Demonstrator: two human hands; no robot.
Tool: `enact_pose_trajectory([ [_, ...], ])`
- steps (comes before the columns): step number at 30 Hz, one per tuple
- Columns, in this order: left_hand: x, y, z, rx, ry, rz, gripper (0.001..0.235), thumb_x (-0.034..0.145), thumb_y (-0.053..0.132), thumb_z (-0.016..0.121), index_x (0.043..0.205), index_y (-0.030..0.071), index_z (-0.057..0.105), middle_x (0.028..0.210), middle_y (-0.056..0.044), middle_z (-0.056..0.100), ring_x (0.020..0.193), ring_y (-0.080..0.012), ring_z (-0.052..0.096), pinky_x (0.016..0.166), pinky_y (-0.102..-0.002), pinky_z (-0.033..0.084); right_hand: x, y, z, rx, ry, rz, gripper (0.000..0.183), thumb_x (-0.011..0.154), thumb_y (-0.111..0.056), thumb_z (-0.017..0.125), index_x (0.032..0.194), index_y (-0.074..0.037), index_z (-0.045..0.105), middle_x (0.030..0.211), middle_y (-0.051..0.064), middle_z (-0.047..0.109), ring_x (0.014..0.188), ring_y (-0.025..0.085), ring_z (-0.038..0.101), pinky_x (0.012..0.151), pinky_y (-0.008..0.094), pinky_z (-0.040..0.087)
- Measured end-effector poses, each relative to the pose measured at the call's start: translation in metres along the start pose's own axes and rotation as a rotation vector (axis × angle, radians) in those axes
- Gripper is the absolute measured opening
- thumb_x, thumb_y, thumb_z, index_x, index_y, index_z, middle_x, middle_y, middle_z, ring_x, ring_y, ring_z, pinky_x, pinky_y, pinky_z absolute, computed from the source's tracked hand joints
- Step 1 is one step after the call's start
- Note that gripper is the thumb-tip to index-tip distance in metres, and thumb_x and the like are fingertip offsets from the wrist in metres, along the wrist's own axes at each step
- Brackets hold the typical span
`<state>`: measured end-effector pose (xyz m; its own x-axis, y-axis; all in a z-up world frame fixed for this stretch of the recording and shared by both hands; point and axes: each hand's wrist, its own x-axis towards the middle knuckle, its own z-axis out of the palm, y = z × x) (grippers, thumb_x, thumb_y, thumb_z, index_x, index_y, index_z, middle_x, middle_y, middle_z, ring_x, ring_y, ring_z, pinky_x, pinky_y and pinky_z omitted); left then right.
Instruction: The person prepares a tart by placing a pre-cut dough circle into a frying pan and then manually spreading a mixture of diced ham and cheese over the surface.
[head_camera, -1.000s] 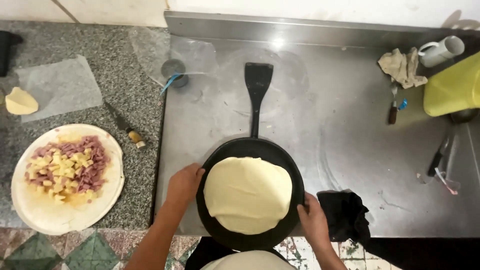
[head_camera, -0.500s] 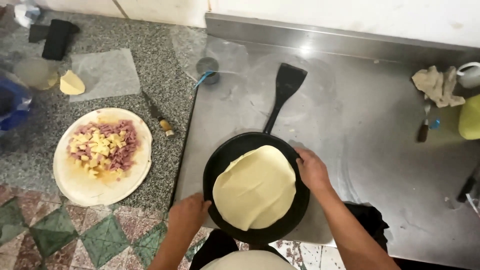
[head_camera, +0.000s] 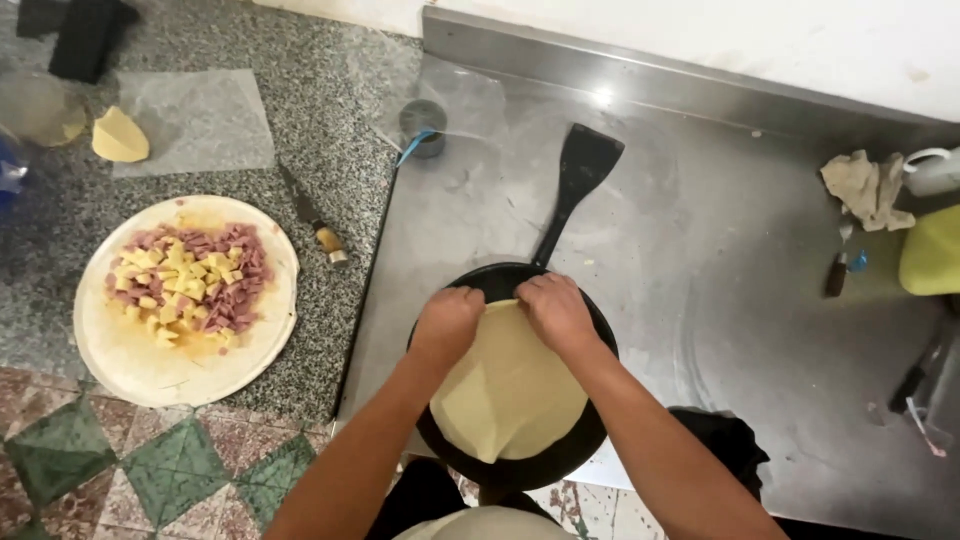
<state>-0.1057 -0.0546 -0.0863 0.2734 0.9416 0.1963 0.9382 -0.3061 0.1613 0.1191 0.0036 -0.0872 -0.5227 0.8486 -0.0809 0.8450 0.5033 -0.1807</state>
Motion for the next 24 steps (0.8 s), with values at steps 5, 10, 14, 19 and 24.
enact_pose_trajectory([
  [5,0.004,-0.001,-0.007,-0.154,-0.058,-0.065,0.008,0.096,0.016,0.058,0.092,0.014,0.065,0.075,-0.002,0.064,0.073,-0.0214,0.07,0.068,-0.033,0.056,0.003,-0.008,-0.027,0.09,-0.051,0.039,0.009,0.094,-0.028,0.069,0.099,-0.022,0.074,0.09,-0.004,0.07,0.1,0.019,0.068,0.093,0.037,0.051],
  [10,0.024,0.025,0.0,-0.112,-0.065,0.094,0.024,0.094,0.02,0.061,0.117,0.012,0.061,0.091,-0.003,0.067,0.087,-0.0234,0.07,0.075,-0.037,0.054,0.001,-0.007,-0.021,0.182,-0.077,0.083,0.011,0.097,-0.028,0.066,0.101,-0.021,0.074,0.093,-0.003,0.071,0.102,0.021,0.067,0.092,0.037,0.05],
  [14,0.04,0.02,0.03,-0.103,-0.017,0.128,0.016,0.095,0.014,0.059,0.11,0.01,0.062,0.078,-0.003,0.066,0.074,-0.0208,0.07,0.069,-0.034,0.055,-0.004,-0.017,-0.046,0.171,-0.172,0.112,0.015,0.096,-0.019,0.066,0.108,-0.019,0.074,0.105,0.001,0.073,0.111,0.024,0.065,0.098,0.04,0.05],
  [19,0.047,0.014,-0.013,-0.376,-0.29,0.041,0.039,0.093,0.012,0.068,0.13,0.006,0.057,0.111,-0.014,0.072,0.111,-0.0313,0.069,0.097,-0.043,0.054,-0.001,-0.016,-0.041,0.178,-0.178,0.144,0.015,0.095,-0.02,0.067,0.107,-0.021,0.076,0.106,-0.001,0.072,0.112,0.022,0.064,0.099,0.039,0.049],
  [24,0.05,0.021,-0.023,-0.345,-0.34,-0.072,0.027,0.098,0.018,0.06,0.124,0.011,0.057,0.096,-0.01,0.074,0.095,-0.0296,0.074,0.085,-0.043,0.058,-0.009,-0.033,-0.058,0.147,-0.12,0.047,0.011,0.093,-0.021,0.067,0.1,-0.019,0.076,0.106,0.0,0.073,0.112,0.024,0.064,0.098,0.041,0.049],
])
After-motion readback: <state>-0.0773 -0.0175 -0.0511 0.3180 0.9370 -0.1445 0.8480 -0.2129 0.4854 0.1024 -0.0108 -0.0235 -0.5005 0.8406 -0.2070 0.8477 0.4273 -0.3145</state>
